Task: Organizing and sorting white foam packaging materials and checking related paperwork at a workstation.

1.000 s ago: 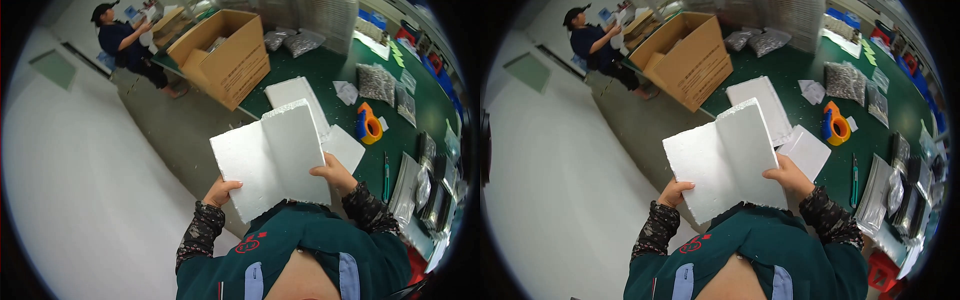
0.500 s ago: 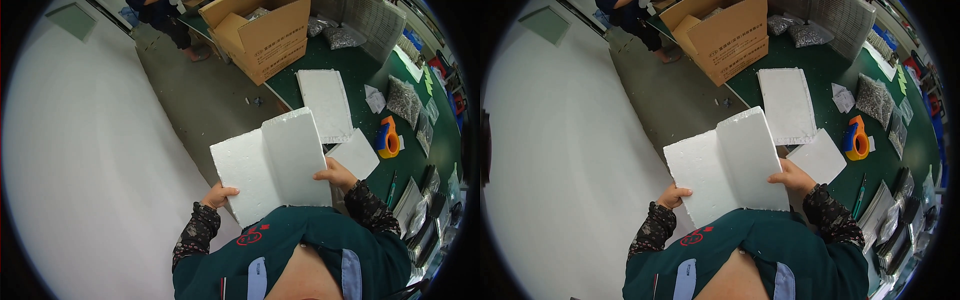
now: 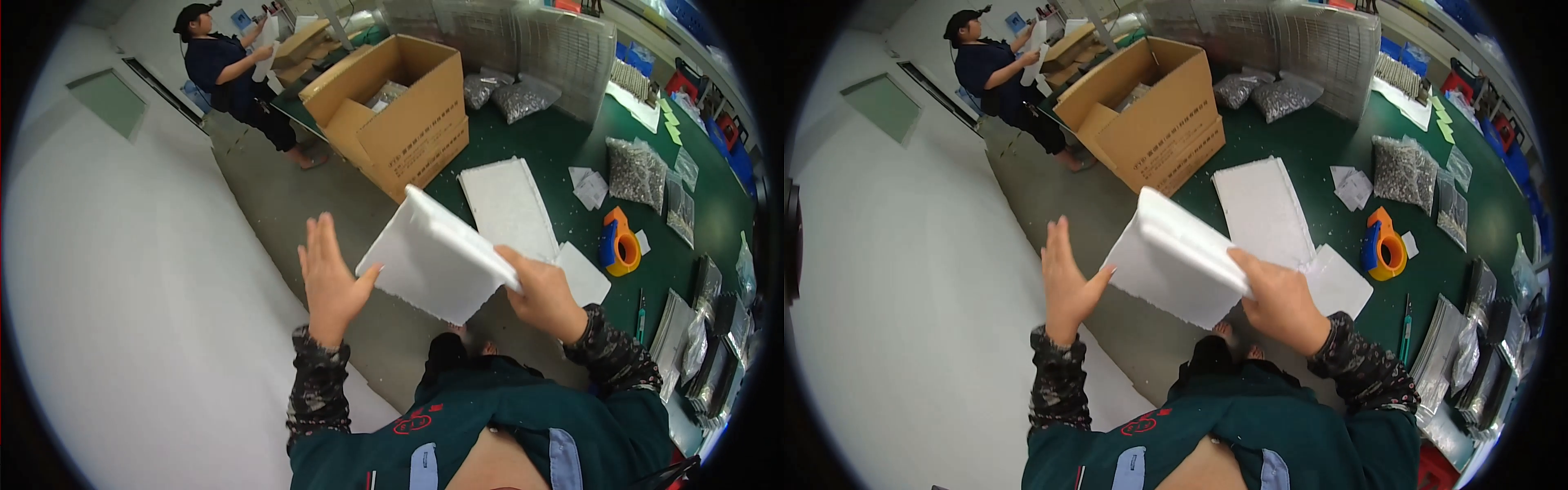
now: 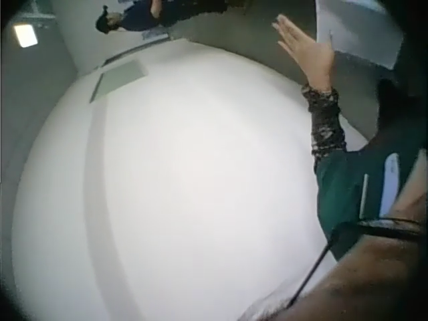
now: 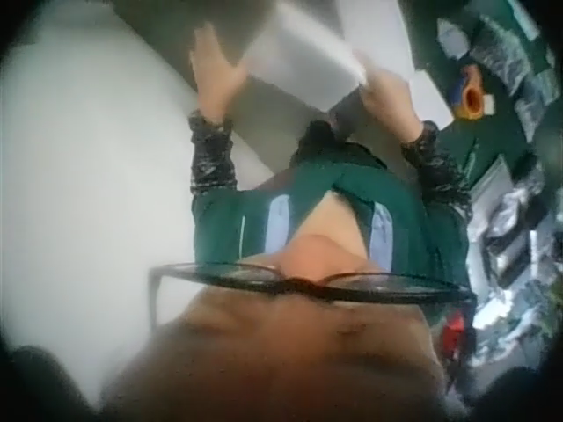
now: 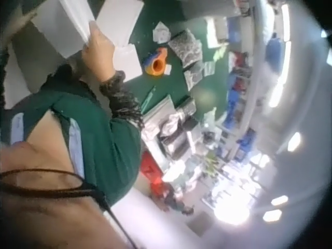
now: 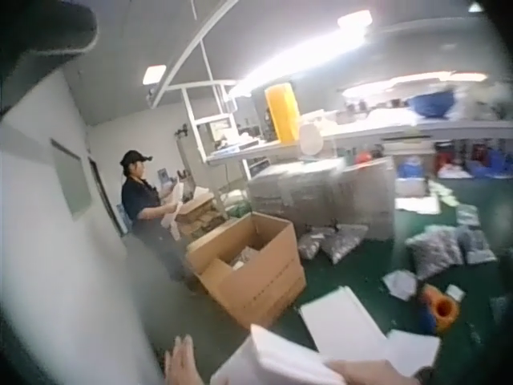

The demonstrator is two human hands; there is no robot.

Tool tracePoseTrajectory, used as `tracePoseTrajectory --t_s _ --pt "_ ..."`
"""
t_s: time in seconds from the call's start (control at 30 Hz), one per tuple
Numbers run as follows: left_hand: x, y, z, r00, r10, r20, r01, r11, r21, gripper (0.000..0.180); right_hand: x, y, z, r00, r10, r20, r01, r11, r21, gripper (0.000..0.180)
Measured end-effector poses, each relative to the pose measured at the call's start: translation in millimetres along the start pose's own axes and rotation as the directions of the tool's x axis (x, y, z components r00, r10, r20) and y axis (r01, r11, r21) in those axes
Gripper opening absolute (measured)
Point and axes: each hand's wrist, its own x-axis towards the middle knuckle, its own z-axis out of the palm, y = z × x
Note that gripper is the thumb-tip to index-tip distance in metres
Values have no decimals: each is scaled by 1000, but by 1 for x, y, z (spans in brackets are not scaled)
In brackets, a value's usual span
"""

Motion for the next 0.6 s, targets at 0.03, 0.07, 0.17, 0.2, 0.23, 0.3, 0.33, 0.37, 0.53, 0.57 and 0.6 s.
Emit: tracePoseTrajectory --t_s 0.03,0.07,0.17,0.2,0.23,0.3,0.33,0.37,0.53,0.57,0.6 --pt "16 7 -1 1000 -3 -18 3 1000 9 84 -4 -6 -1 991 -124 -41 122 991 -59 53" --pt "34 13 3 984 -55 172 62 998 -33 79 -8 -14 -1 993 -117 -21 116 992 -49 55" --pt "68 -9 31 826 29 562 243 882 -404 62 -14 -23 5 967 -228 -117 230 973 10 55" --pt "77 -16 41 674 263 691 414 640 -648 51 -14 -17 8 964 -233 -129 235 972 2 55" --pt "77 -4 45 682 357 639 484 434 -760 34 -15 -4 11 986 -147 -83 152 987 56 56" --pt "78 14 45 685 358 635 520 371 -769 31 -14 -1 8 997 -58 -44 62 992 106 57" --pt "76 18 49 685 359 634 516 375 -770 31 -13 -12 1 997 -39 -72 47 992 113 58" --pt "73 21 54 689 401 604 434 440 -787 30 -11 -20 -2 995 -23 -101 35 992 121 60" --pt "60 29 45 705 514 489 184 533 -826 29 -26 -22 7 988 -142 -69 150 980 132 63" --pt "53 31 39 705 511 492 181 540 -822 29 -30 -23 8 987 -149 -62 157 977 145 63" --pt "45 30 34 653 508 562 203 598 -776 31 -39 -24 8 991 -132 0 128 967 219 63"
